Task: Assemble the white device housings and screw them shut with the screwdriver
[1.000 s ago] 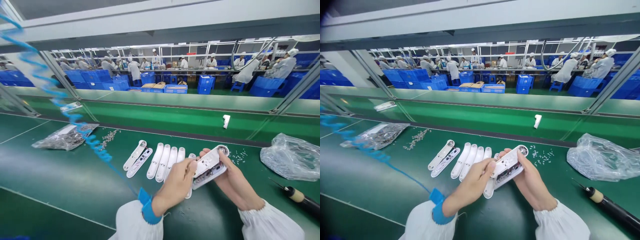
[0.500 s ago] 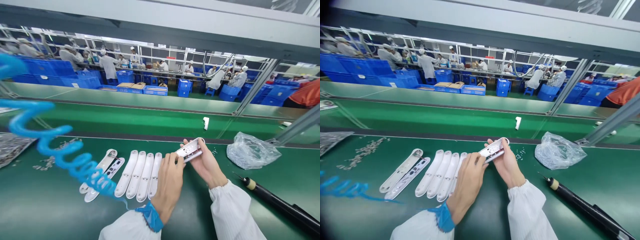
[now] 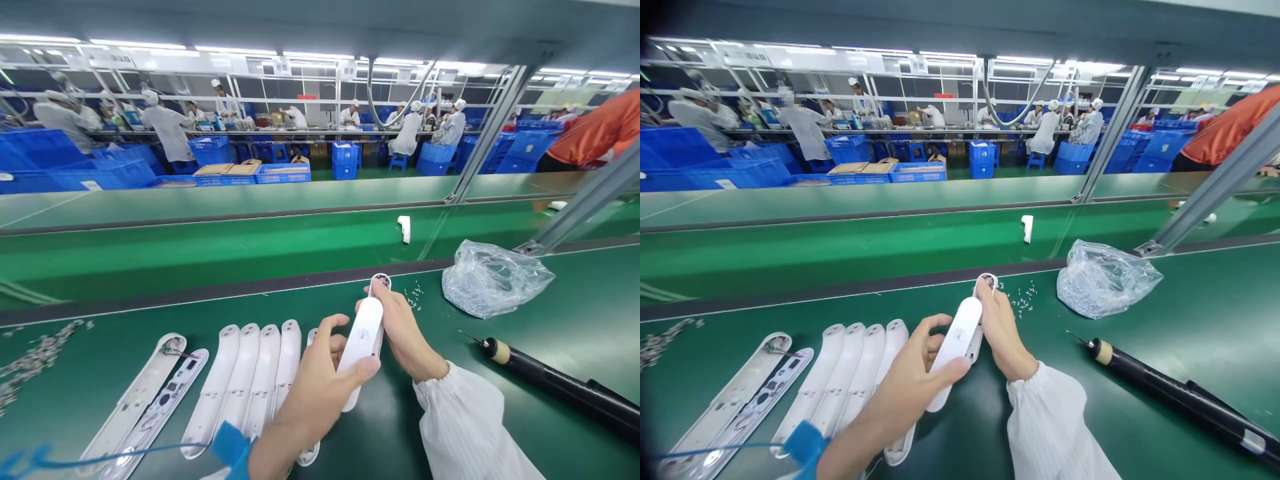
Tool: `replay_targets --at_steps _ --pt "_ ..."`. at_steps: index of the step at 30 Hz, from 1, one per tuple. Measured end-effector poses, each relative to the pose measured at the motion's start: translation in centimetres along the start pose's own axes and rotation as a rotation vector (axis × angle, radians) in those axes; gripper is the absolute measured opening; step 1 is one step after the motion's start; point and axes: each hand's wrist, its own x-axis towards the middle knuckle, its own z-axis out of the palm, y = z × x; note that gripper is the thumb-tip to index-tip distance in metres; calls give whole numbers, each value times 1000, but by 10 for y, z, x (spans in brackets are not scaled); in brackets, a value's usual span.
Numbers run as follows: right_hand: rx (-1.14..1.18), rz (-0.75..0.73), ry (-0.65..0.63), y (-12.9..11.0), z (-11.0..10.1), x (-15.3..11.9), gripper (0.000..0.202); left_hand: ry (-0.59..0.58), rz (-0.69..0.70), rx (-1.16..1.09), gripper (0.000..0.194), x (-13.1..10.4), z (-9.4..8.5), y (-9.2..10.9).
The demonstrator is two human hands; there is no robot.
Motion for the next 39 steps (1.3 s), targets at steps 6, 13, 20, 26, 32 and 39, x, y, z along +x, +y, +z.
replay_targets --at_steps 6,13,20,26,32,39 --pt "21 22 -37 -4 2 -2 55 325 297 496 45 2 15 -31" --pt "-53 -16 -41 5 8 -7 51 236 298 59 33 -2 12 -14" --pt "197 45 -295 1 15 -19 55 493 550 322 29 3 0 -18" --pt "175 -90 -488 5 10 -22 37 480 516 282 33 4 -3 -19" --pt "130 -135 -497 4 2 -16 36 -15 305 -132 51 0 -19 -3" --pt "116 -146 -485 5 0 -14 38 -51 258 -305 54 0 -20 -3"
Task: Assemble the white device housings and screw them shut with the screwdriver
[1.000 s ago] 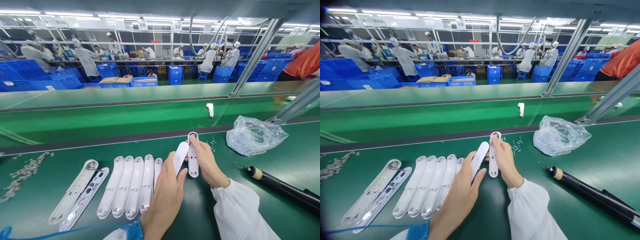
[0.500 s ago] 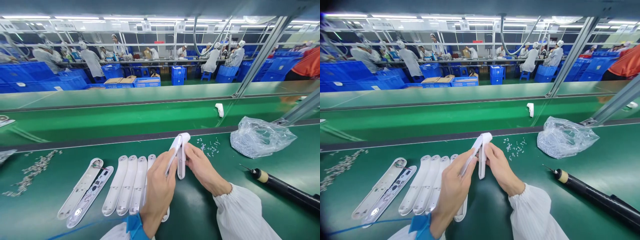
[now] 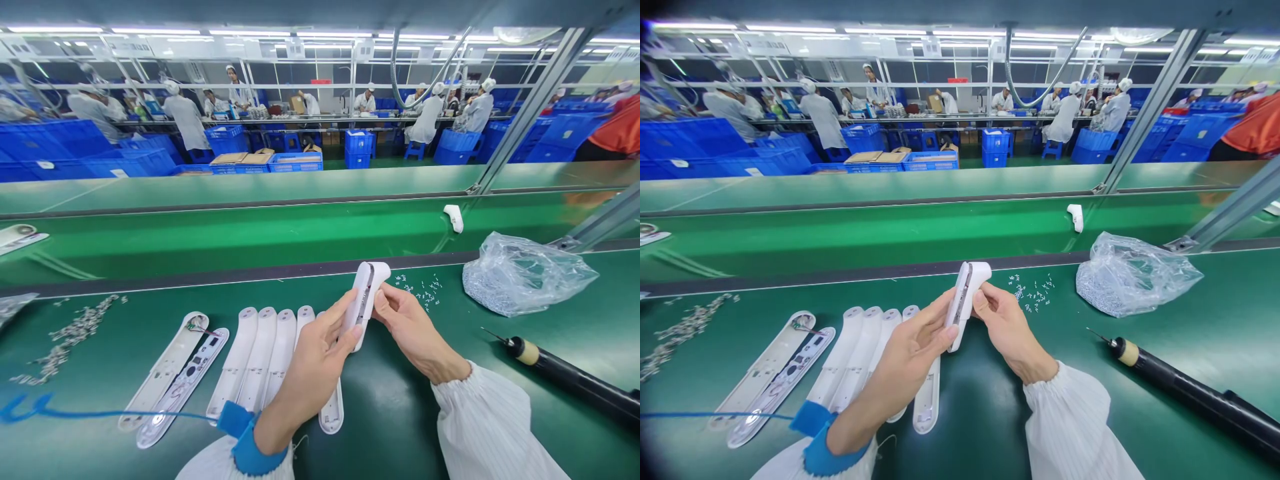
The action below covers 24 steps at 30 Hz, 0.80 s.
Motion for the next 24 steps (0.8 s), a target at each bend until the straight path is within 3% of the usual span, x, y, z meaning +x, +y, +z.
replay_targets --at_steps 6,10,14,18,24 --pt "-111 -46 53 -2 5 -3 37 8 11 -50 61 0 5 -11" --pt "-96 39 124 -6 8 -2 42 -98 -121 -261 74 2 9 -10" --pt "-156 77 308 -11 10 -3 45 -81 -187 -299 58 2 20 -6" --pt "-132 108 344 -13 17 -5 49 8 -177 -224 38 4 28 -8" --pt "-163 75 442 -7 23 -6 46 52 -218 -197 27 5 28 -8"
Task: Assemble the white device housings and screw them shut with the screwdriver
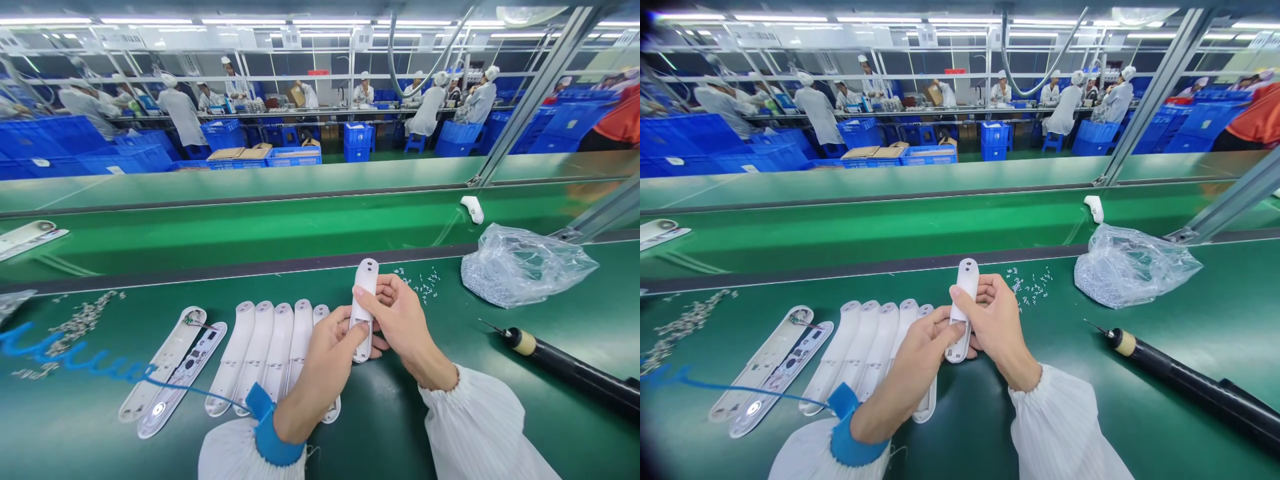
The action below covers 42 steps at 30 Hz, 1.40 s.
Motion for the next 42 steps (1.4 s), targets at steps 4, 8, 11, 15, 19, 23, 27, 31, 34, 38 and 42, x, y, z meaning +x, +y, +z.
replay_targets --at_steps 4,8,11,15,19,23,27,31,34,38,42 --pt "-7 11 -3 -2 -2 0 46 -129 -46 -107 32 -2 -5 6" --pt "2 36 25 -8 -4 -1 46 -247 -102 -284 42 0 -10 9" --pt "92 75 -70 -13 -6 -5 47 -221 -135 -322 47 2 -13 7" --pt "281 147 -441 -19 -7 -9 46 -260 -172 -217 53 1 -17 8" --pt "402 119 -387 -16 -4 -8 44 10 57 258 32 -3 -14 10" --pt "520 163 -333 -5 1 -2 47 233 292 752 35 -8 -7 1" --pt "566 183 -251 3 5 -1 46 330 395 881 38 -11 -3 -9" --pt "511 206 -255 -1 5 -5 45 259 169 579 45 -9 -4 1" --pt "455 186 -345 -5 1 -7 40 16 -153 145 55 -7 -12 14" --pt "369 93 -375 0 -2 -9 37 -197 -162 -73 43 -5 -18 17" --pt "415 159 -370 5 0 -8 43 -93 -30 75 43 -3 -9 7"
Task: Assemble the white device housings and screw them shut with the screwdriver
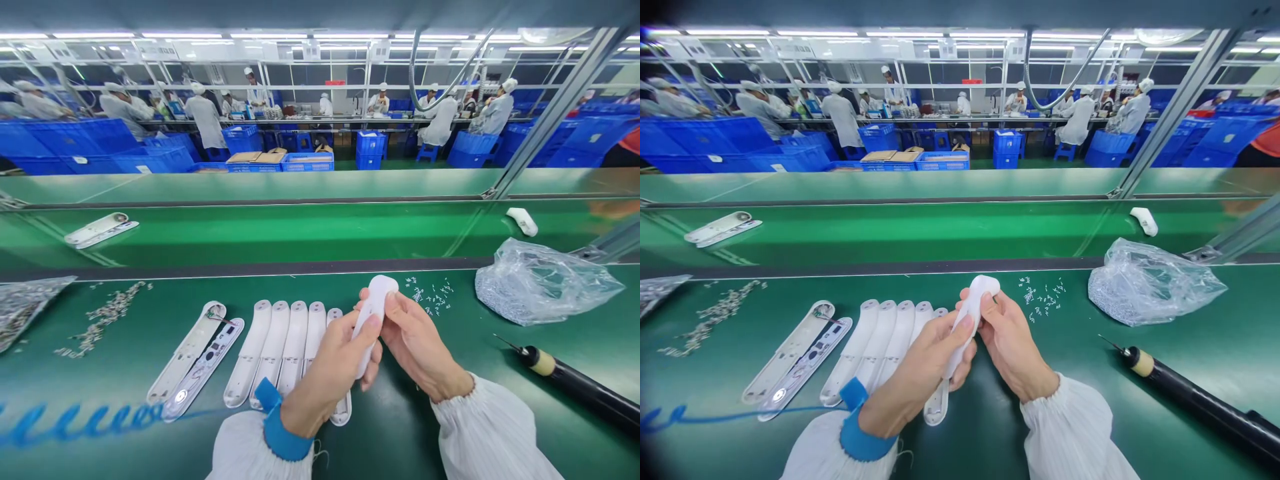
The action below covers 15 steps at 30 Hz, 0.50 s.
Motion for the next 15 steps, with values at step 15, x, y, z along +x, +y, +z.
replay_targets --at_steps 15 --pt "-1093 -90 402 47 -30 -33 81 1105 -113 1477 50 -93 -160 -4"
